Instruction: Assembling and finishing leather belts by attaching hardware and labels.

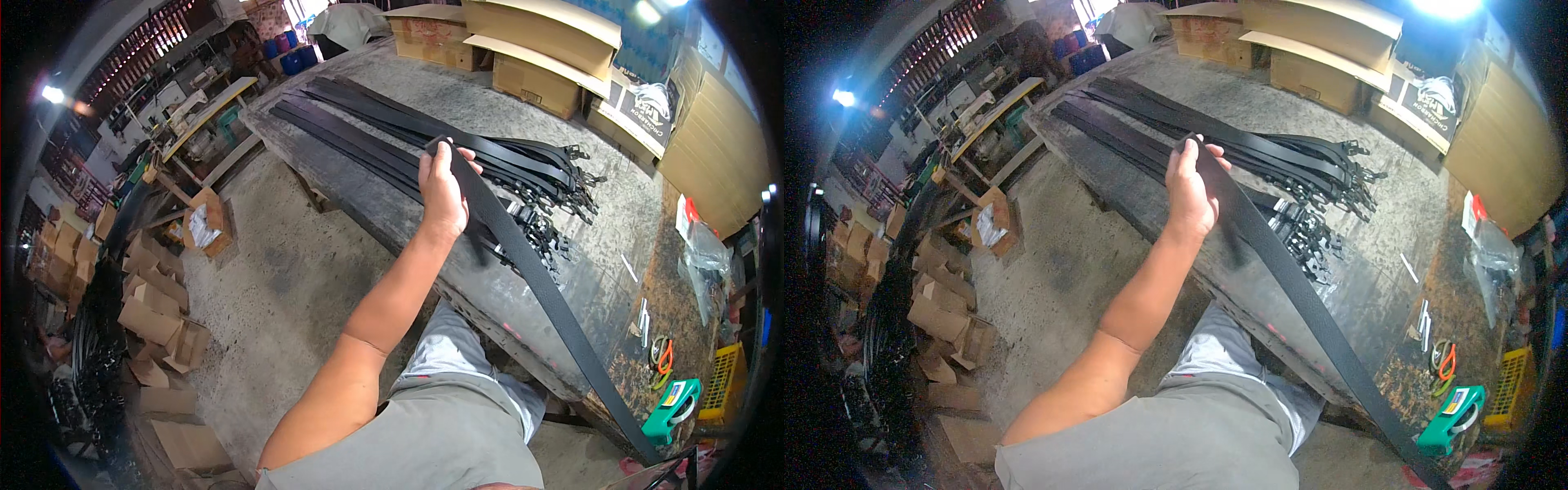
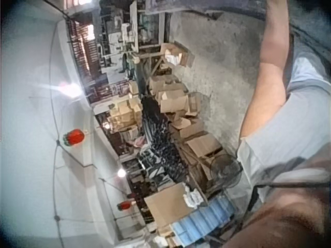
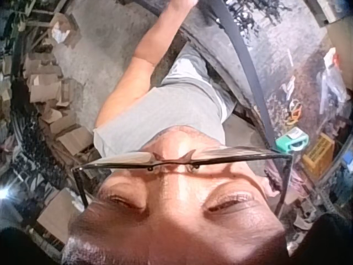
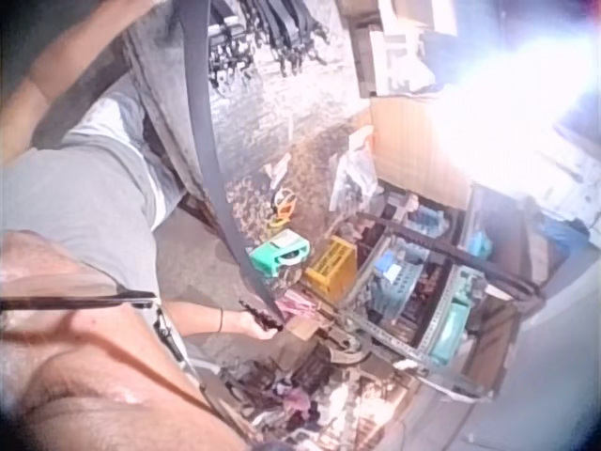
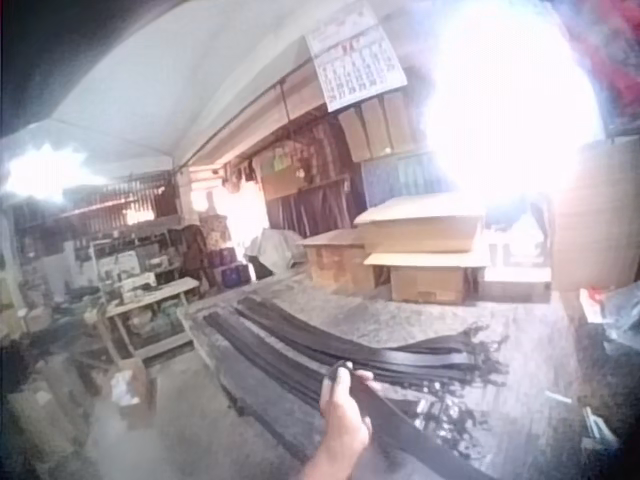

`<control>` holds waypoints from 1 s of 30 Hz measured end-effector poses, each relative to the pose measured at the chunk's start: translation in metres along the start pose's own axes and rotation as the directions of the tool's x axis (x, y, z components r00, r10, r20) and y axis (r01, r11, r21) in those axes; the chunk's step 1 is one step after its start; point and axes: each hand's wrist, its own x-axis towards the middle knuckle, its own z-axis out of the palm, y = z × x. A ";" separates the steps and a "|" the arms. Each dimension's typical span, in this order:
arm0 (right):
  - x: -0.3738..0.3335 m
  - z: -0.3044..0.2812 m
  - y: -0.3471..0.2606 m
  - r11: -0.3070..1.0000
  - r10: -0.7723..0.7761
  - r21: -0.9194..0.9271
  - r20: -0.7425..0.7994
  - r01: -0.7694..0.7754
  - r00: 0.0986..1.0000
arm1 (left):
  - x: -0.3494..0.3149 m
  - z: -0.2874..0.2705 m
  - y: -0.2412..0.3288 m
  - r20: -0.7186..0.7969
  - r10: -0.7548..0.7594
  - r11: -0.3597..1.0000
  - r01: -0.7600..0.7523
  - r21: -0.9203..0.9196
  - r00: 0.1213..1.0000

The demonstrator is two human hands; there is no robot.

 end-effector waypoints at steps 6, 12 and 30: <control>-0.036 0.033 0.007 0.966 0.177 -0.200 0.067 -0.161 0.982 | 0.020 -0.030 0.037 0.085 0.288 0.907 -0.300 0.294 0.954; -0.068 0.058 0.038 0.837 0.089 -0.521 0.436 0.170 0.896 | 0.093 -0.097 0.059 0.229 0.537 0.479 -0.517 0.709 0.812; -0.086 0.089 0.034 0.679 0.564 -0.724 0.620 0.120 0.546 | 0.227 -0.129 0.169 0.368 0.565 -0.182 -0.324 0.928 0.739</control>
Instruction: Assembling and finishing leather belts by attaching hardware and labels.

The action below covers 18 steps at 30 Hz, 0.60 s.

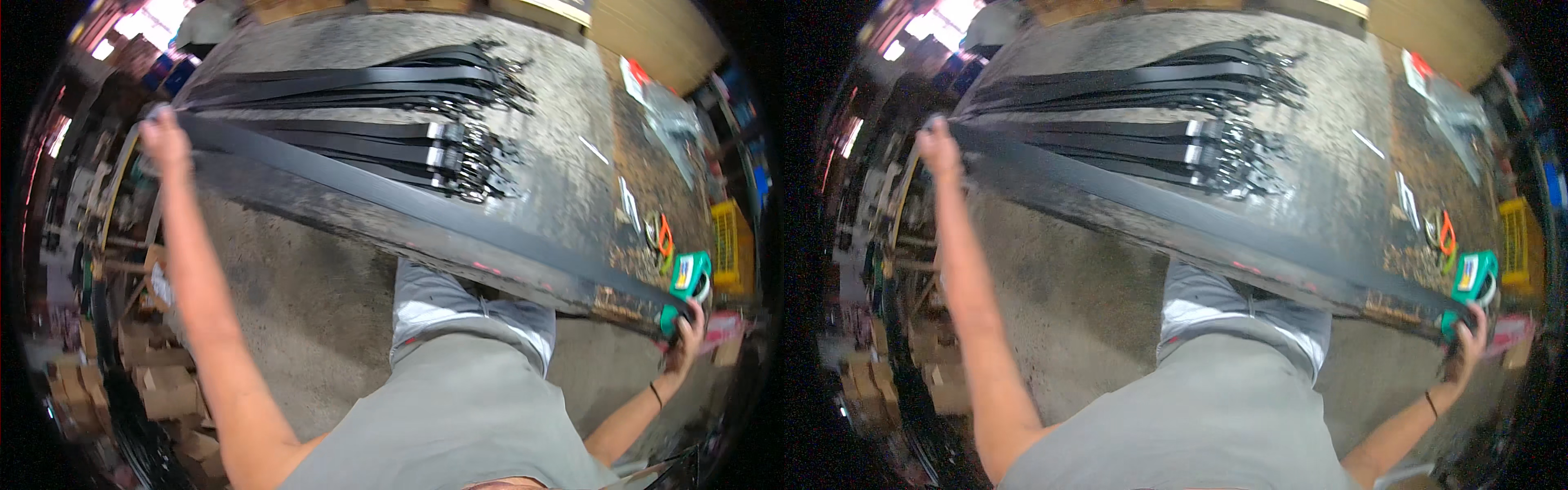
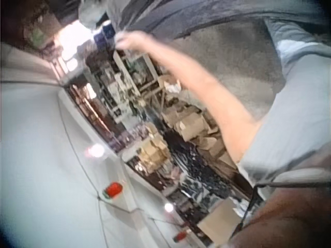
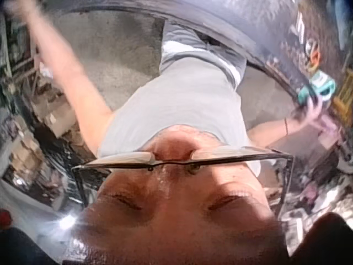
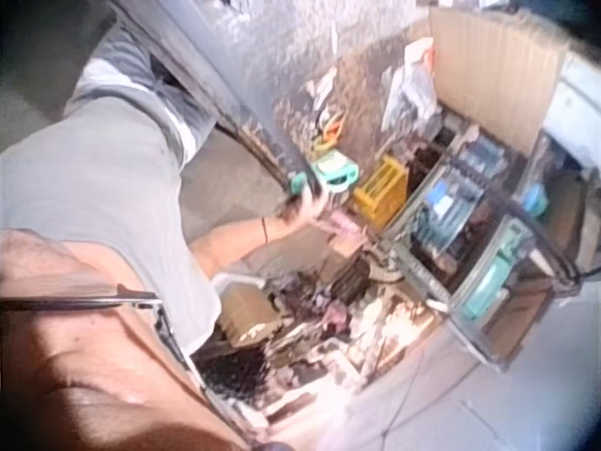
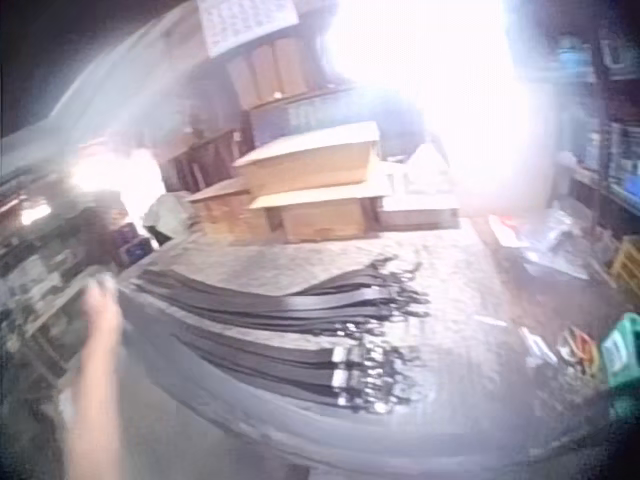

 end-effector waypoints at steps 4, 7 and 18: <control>0.014 0.144 -0.037 0.939 -0.013 -0.304 0.444 0.164 0.896 | 0.149 -0.040 -0.157 -0.001 -0.211 0.835 0.181 0.520 0.978; 0.006 0.205 -0.016 0.796 -0.226 -0.329 0.616 0.508 0.754 | 0.064 0.033 -0.107 0.350 0.006 0.844 -0.192 0.501 0.937; -0.012 0.168 0.033 0.677 -0.254 -0.526 0.490 0.515 0.834 | -0.342 0.037 0.186 0.602 0.733 0.680 -0.312 -0.664 0.317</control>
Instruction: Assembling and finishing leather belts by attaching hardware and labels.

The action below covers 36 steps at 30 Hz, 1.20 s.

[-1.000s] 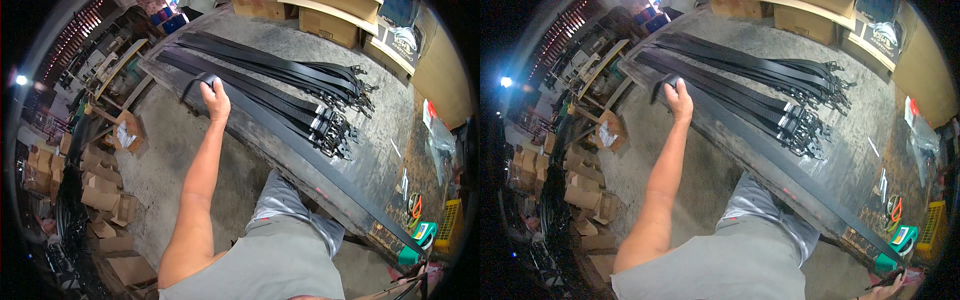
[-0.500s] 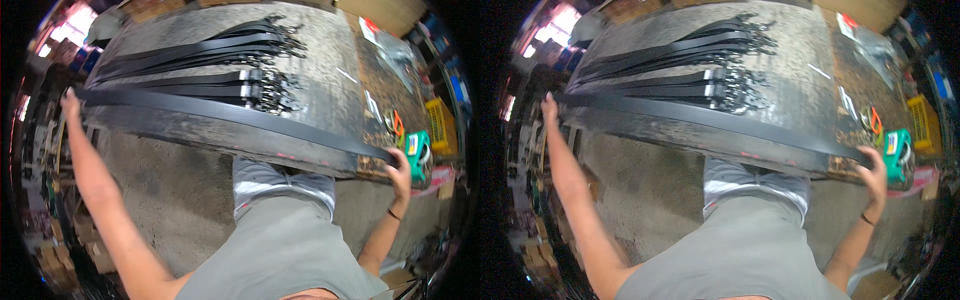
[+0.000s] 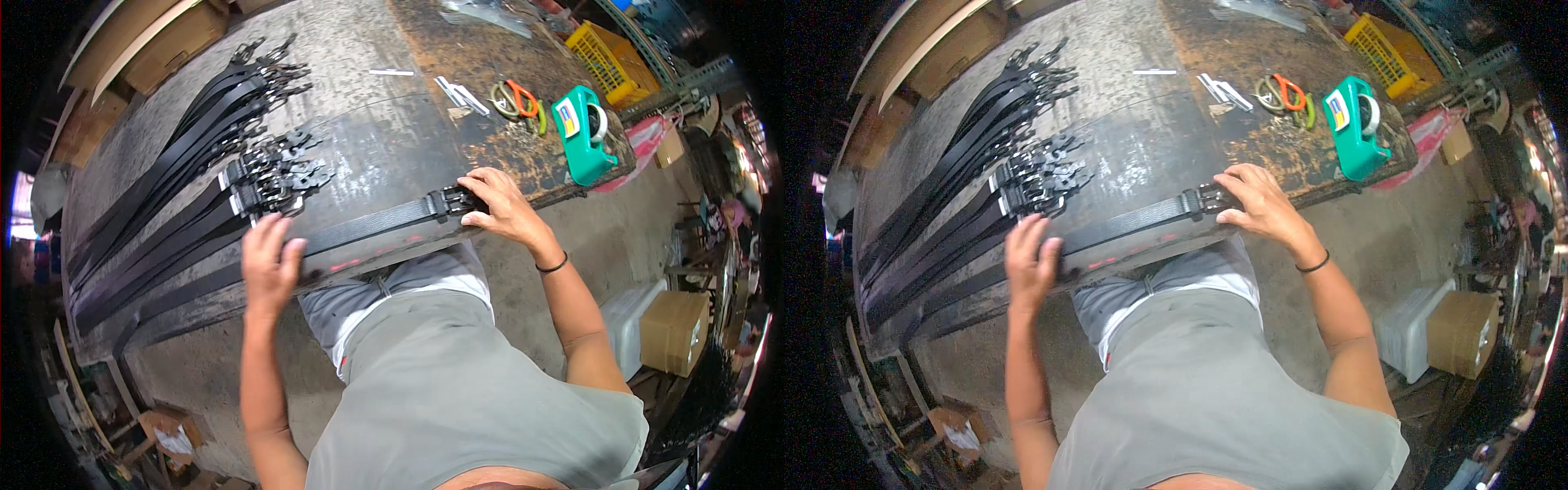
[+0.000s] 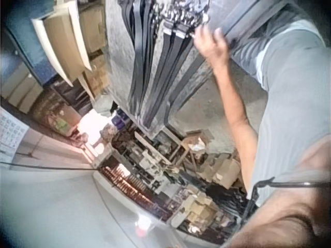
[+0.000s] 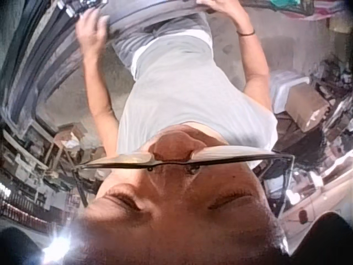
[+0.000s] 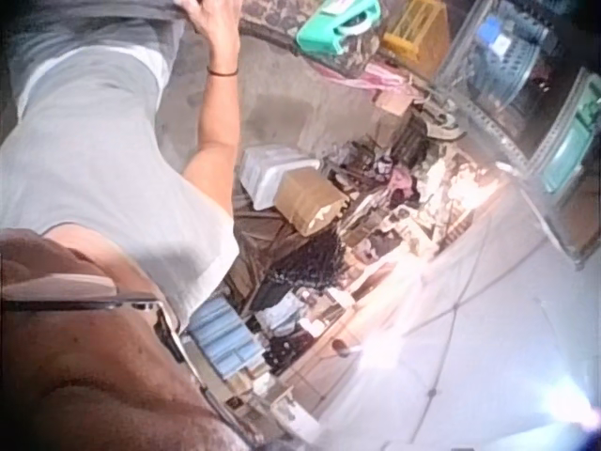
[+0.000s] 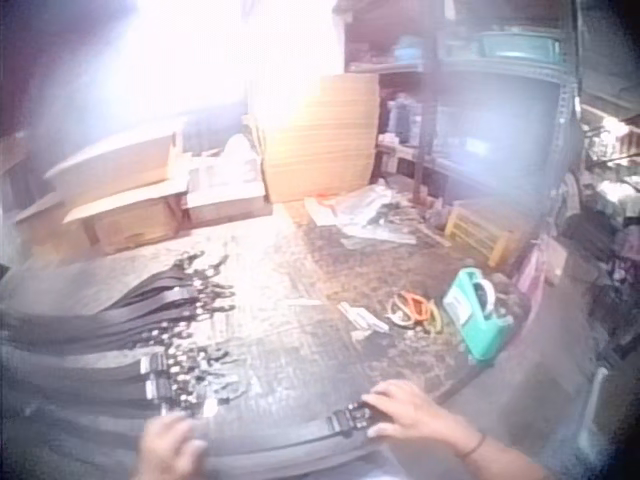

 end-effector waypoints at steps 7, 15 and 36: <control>-0.004 0.011 -0.004 1.000 0.022 -0.015 -0.120 -0.023 0.993 | 0.048 0.112 0.110 0.125 0.262 0.942 -0.225 -0.250 0.957; 0.014 0.016 0.009 0.995 -0.094 0.032 -0.137 0.099 0.986 | 0.064 0.123 0.114 0.104 0.329 0.944 -0.322 -0.076 0.939; 0.000 0.024 0.025 0.998 -0.063 -0.001 -0.047 0.063 0.997 | 0.041 0.124 0.103 -0.087 0.410 0.901 -0.418 -0.119 0.908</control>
